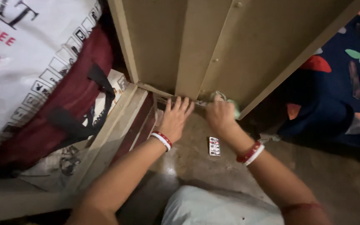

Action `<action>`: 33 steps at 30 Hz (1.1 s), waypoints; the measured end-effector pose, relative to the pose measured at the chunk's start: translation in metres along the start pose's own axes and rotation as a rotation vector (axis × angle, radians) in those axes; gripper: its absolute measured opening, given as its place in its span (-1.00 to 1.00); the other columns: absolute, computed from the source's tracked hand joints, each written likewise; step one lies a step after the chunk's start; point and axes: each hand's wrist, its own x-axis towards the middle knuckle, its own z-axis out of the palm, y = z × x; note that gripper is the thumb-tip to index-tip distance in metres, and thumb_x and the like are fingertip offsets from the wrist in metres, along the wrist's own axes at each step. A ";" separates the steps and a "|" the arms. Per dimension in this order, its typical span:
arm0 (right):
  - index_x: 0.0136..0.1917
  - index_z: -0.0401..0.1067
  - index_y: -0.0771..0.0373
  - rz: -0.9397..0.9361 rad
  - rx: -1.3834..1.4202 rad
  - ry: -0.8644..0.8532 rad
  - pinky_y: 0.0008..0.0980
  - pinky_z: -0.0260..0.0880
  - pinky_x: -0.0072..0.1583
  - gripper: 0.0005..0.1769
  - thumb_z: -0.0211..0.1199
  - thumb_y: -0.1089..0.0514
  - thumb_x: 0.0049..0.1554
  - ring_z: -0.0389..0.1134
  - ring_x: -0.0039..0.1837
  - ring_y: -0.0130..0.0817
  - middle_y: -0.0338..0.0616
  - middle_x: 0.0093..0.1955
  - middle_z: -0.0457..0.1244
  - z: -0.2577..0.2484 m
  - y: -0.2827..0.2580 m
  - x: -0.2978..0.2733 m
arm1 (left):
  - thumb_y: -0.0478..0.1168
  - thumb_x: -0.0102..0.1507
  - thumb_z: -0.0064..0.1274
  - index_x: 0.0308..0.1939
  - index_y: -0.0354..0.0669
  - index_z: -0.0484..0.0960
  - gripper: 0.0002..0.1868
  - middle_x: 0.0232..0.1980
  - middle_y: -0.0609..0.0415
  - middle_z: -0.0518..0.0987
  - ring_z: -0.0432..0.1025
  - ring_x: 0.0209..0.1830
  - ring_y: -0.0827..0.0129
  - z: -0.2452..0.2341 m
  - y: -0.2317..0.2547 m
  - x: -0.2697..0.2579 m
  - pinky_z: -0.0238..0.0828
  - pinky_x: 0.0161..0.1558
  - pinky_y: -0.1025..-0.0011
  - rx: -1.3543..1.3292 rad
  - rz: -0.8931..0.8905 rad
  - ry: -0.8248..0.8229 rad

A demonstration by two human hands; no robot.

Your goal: The person organizes a cluttered closet by picking up clothes hangers and a pink cap from a bed, wiping them with a cloth, and placing them into the closet. The person also wipes the interior surfaces of the closet with the cloth.

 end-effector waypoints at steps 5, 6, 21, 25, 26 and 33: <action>0.03 0.57 0.11 -0.009 0.233 0.306 -0.12 0.45 -0.21 -0.75 0.24 0.14 0.07 0.45 -0.16 -0.07 -0.02 0.09 0.30 -0.021 0.035 -0.047 | 0.03 0.06 0.25 0.53 -0.16 0.10 0.04 0.49 -0.14 0.18 0.04 0.49 -0.06 -0.005 0.006 -0.003 -0.10 0.43 -0.15 -0.061 -0.032 -0.010; 0.00 0.58 0.10 0.018 0.329 0.301 -0.09 0.44 -0.19 -0.77 0.26 0.13 0.06 0.44 -0.14 -0.02 -0.04 0.06 0.31 -0.025 0.042 -0.060 | 0.02 0.08 0.24 0.52 -0.17 0.12 0.01 0.48 -0.14 0.20 0.06 0.48 -0.07 -0.003 0.007 -0.003 -0.08 0.43 -0.14 -0.041 -0.039 0.033; -0.16 0.56 0.28 0.171 1.090 0.481 -0.32 0.27 -0.21 -0.52 -0.08 0.55 -0.19 0.34 -0.15 -0.24 0.01 0.04 0.33 0.048 0.098 -0.129 | -0.10 0.16 0.08 0.45 -0.23 0.22 -0.20 0.43 -0.18 0.27 0.13 0.43 -0.09 0.008 0.009 0.016 0.07 0.36 -0.08 -0.102 -0.070 0.094; -0.14 0.61 0.21 0.005 1.163 0.204 -0.36 0.53 -0.16 -0.53 -0.01 0.51 -0.16 0.52 -0.10 -0.27 -0.06 0.08 0.41 0.077 0.100 -0.121 | -0.16 0.18 0.02 0.42 -0.28 0.26 -0.28 0.40 -0.22 0.30 0.17 0.40 -0.12 0.005 0.011 0.019 0.15 0.31 0.02 -0.111 -0.064 0.046; -0.13 0.60 0.22 -0.108 1.091 0.213 -0.31 0.53 -0.13 -0.54 0.06 0.50 -0.22 0.49 -0.06 -0.21 -0.04 0.10 0.40 0.080 0.100 -0.120 | -0.17 0.18 0.00 0.41 -0.29 0.26 -0.29 0.39 -0.22 0.31 0.19 0.40 -0.12 0.004 0.010 0.023 0.17 0.30 0.06 -0.113 -0.070 0.042; 0.00 0.60 0.19 -0.315 1.034 0.276 -0.24 0.55 0.01 -0.42 0.12 0.49 -0.29 0.49 0.14 -0.07 -0.02 0.21 0.33 0.082 0.110 -0.112 | -0.19 0.20 -0.01 0.35 -0.39 0.31 -0.35 0.32 -0.30 0.36 0.27 0.33 -0.16 -0.003 0.006 0.033 0.26 0.30 0.09 -0.133 -0.035 0.076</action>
